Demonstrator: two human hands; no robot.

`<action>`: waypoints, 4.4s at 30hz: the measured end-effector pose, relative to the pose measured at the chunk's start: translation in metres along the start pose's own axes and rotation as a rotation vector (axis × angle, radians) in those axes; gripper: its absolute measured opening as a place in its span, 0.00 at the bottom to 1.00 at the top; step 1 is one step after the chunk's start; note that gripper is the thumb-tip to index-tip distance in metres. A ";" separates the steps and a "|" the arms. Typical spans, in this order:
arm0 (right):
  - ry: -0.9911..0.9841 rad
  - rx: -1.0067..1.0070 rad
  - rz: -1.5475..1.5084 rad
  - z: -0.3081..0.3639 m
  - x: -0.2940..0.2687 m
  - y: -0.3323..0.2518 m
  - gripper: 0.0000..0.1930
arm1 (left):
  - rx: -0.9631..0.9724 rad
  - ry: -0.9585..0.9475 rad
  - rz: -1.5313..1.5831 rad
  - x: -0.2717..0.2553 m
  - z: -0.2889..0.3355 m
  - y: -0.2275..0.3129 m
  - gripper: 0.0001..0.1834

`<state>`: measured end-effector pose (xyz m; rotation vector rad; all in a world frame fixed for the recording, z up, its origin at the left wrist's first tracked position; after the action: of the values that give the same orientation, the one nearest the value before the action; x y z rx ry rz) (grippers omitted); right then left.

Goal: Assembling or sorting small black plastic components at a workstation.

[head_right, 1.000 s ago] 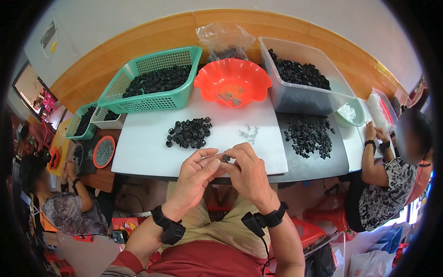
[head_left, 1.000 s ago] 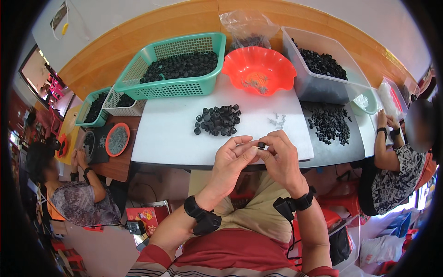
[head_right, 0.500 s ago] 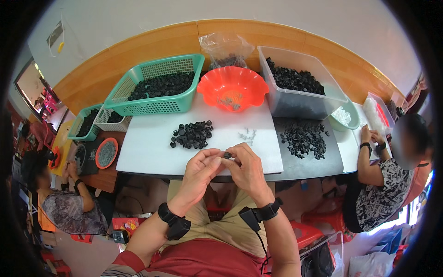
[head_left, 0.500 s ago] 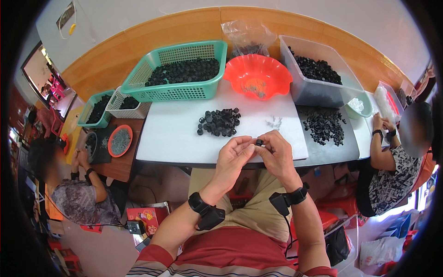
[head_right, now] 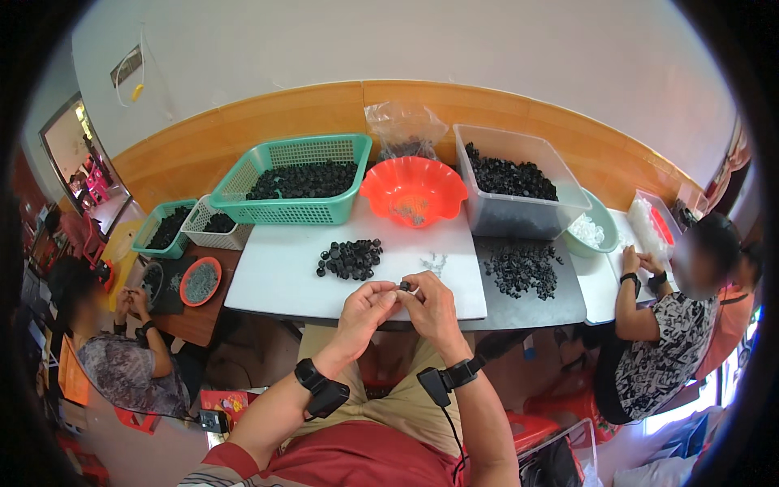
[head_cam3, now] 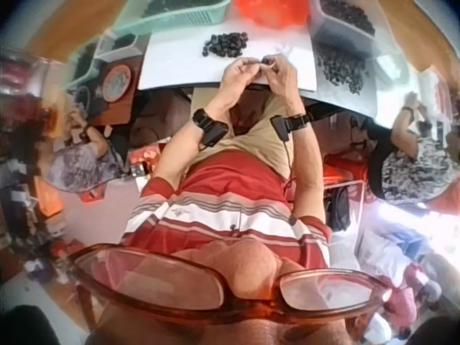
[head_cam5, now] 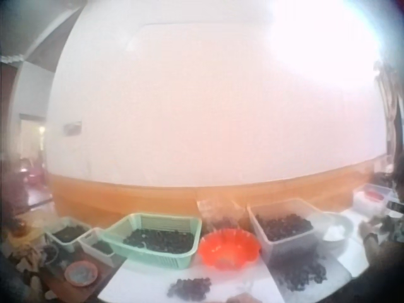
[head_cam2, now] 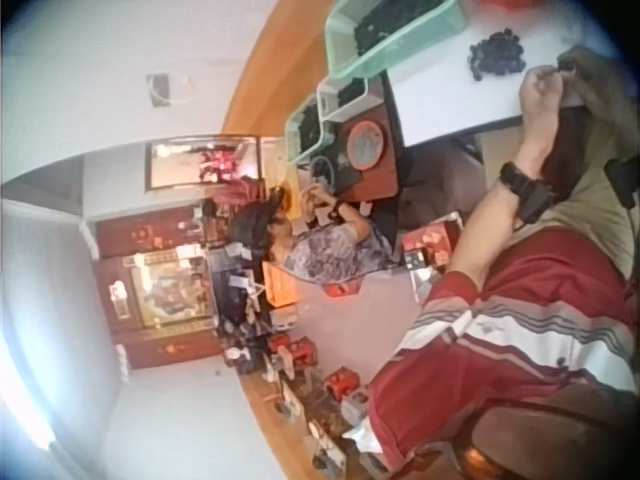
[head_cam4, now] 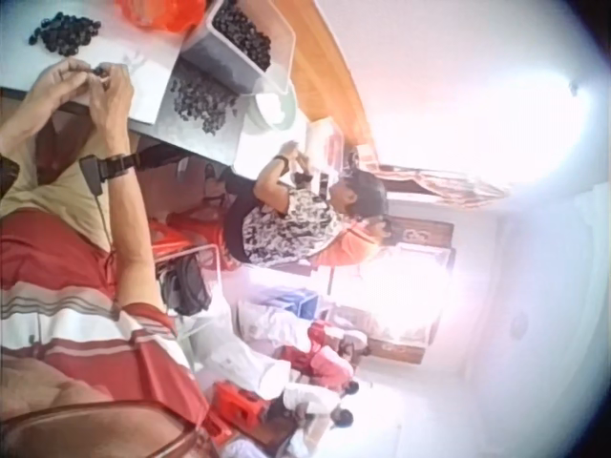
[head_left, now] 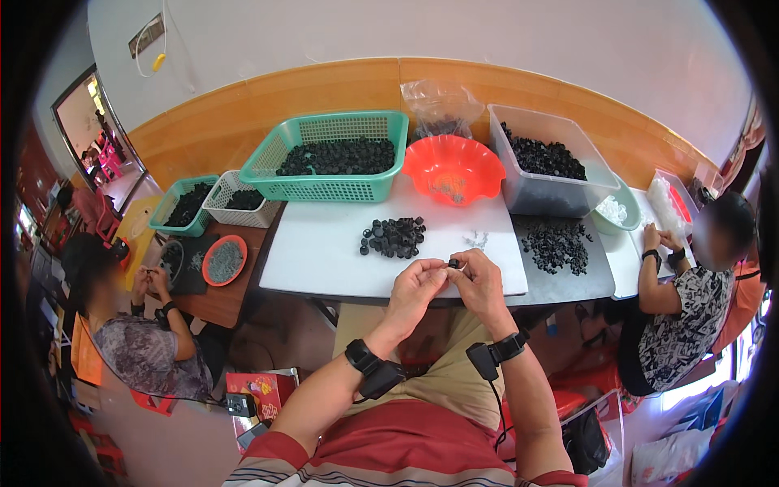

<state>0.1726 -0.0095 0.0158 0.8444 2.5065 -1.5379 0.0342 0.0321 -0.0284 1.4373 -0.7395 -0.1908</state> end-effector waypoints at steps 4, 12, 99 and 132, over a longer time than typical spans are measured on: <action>0.005 0.042 -0.030 0.000 0.000 0.004 0.12 | 0.027 0.015 -0.023 0.002 0.001 0.004 0.17; 0.019 0.058 -0.022 -0.001 0.002 0.008 0.12 | 0.021 -0.013 -0.054 -0.001 -0.002 0.001 0.16; -0.157 0.092 -0.305 0.001 0.004 0.010 0.21 | -0.033 0.054 0.012 0.005 0.000 0.009 0.13; -0.137 0.143 -0.303 0.001 -0.003 0.005 0.14 | 0.652 0.510 -1.469 -0.116 -0.030 0.167 0.14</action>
<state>0.1773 -0.0104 0.0122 0.3670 2.5378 -1.8123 -0.0890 0.1461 0.0897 2.2921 0.8758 -0.7021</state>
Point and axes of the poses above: each hand's wrist, its own z-axis away from the middle knuckle, its own x-axis out of the palm, y = z × x, the point moved 6 cm from there along -z, towards the middle knuckle, and after that the axes turned 7 degrees about -z, right-handed, at the moved point
